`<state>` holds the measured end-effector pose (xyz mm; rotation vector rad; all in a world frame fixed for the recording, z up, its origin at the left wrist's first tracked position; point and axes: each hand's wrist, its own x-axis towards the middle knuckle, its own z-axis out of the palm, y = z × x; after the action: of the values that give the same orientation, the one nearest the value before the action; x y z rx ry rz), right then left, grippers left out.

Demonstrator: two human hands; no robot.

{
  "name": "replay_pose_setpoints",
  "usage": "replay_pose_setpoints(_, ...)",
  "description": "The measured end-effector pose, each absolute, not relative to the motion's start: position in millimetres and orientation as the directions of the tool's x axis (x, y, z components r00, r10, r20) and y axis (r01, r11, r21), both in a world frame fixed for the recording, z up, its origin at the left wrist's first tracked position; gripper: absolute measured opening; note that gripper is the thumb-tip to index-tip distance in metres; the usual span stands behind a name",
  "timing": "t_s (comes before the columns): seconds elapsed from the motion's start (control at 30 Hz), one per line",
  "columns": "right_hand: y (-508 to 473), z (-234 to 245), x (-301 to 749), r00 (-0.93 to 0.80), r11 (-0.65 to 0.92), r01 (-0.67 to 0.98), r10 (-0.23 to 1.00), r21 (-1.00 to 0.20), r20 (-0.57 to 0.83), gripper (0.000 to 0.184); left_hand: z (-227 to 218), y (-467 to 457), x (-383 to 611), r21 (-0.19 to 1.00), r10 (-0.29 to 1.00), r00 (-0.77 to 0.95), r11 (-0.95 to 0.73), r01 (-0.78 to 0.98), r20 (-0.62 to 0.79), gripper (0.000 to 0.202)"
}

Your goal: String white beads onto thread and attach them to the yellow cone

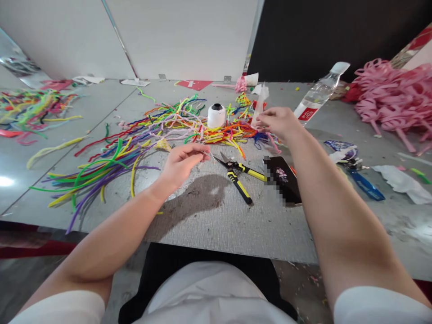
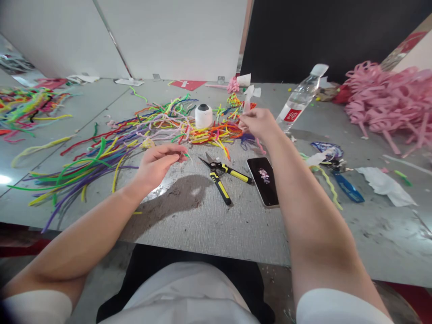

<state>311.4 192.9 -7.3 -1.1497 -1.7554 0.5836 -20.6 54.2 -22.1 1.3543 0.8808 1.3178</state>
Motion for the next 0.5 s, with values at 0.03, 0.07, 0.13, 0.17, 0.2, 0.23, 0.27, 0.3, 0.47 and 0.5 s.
replay_pose_setpoints(0.03, 190.3, -6.0, 307.1, -0.098, 0.427, 0.465, 0.895, -0.775, 0.435, 0.036, -22.5, 54.3, -20.2, 0.968, 0.962, 0.152, -0.208, -0.14, 0.229, 0.019)
replay_pose_setpoints(0.07, 187.0, -3.6, 301.6, -0.044, 0.386, 0.485, 0.907, -0.784, 0.42, 0.033, -22.9, 54.3, -19.7, 0.971, 0.963, 0.166, -0.191, -0.144, 0.214, 0.02)
replay_pose_setpoints(0.13, 177.0, 4.4, 287.4, -0.006, 0.32, 0.532, 0.927, -0.784, 0.374, 0.026, -23.3, 53.6, -18.3, 0.973, 0.964, 0.183, -0.165, -0.16, 0.193, 0.022)
replay_pose_setpoints(0.17, 169.9, 9.8, 279.2, -0.042, 0.32, 0.535, 0.935, -0.782, 0.353, 0.024, -23.1, 52.8, -17.5, 0.973, 0.965, 0.185, -0.154, -0.171, 0.185, 0.023)
replay_pose_setpoints(0.2, 161.1, 15.8, 270.6, -0.1, 0.341, 0.523, 0.935, -0.781, 0.341, 0.022, -22.5, 51.7, -16.7, 0.972, 0.966, 0.185, -0.145, -0.185, 0.18, 0.023)
replay_pose_setpoints(0.23, 150.7, 22.1, 261.9, -0.17, 0.371, 0.503, 0.928, -0.781, 0.331, 0.02, -21.6, 50.3, -15.9, 0.97, 0.967, 0.187, -0.134, -0.201, 0.172, 0.024)
replay_pose_setpoints(0.27, 138.9, 28.5, 253.4, -0.242, 0.395, 0.483, 0.918, -0.782, 0.315, 0.019, -20.2, 48.5, -15.2, 0.969, 0.968, 0.192, -0.119, -0.218, 0.162, 0.025)
replay_pose_setpoints(0.3, 125.8, 34.4, 245.3, -0.295, 0.413, 0.47, 0.906, -0.78, 0.303, 0.019, -18.4, 46.4, -14.6, 0.966, 0.968, 0.203, -0.1, -0.237, 0.15, 0.025)
replay_pose_setpoints(0.47, 56.2, 40.9, 217.2, -0.375, 0.359, 0.468, 0.908, -0.807, 0.186, 0.031, -12.0, 34.1, -10.6, 0.945, 0.945, 0.309, -0.002, -0.327, 0.109, 0.024)
replay_pose_setpoints(0.5, 44.5, 36.8, 214.6, -0.374, 0.35, 0.446, 0.909, -0.824, 0.183, 0.036, -12.7, 32.1, -9.4, 0.942, 0.941, 0.319, 0.0, -0.336, 0.113, 0.023)
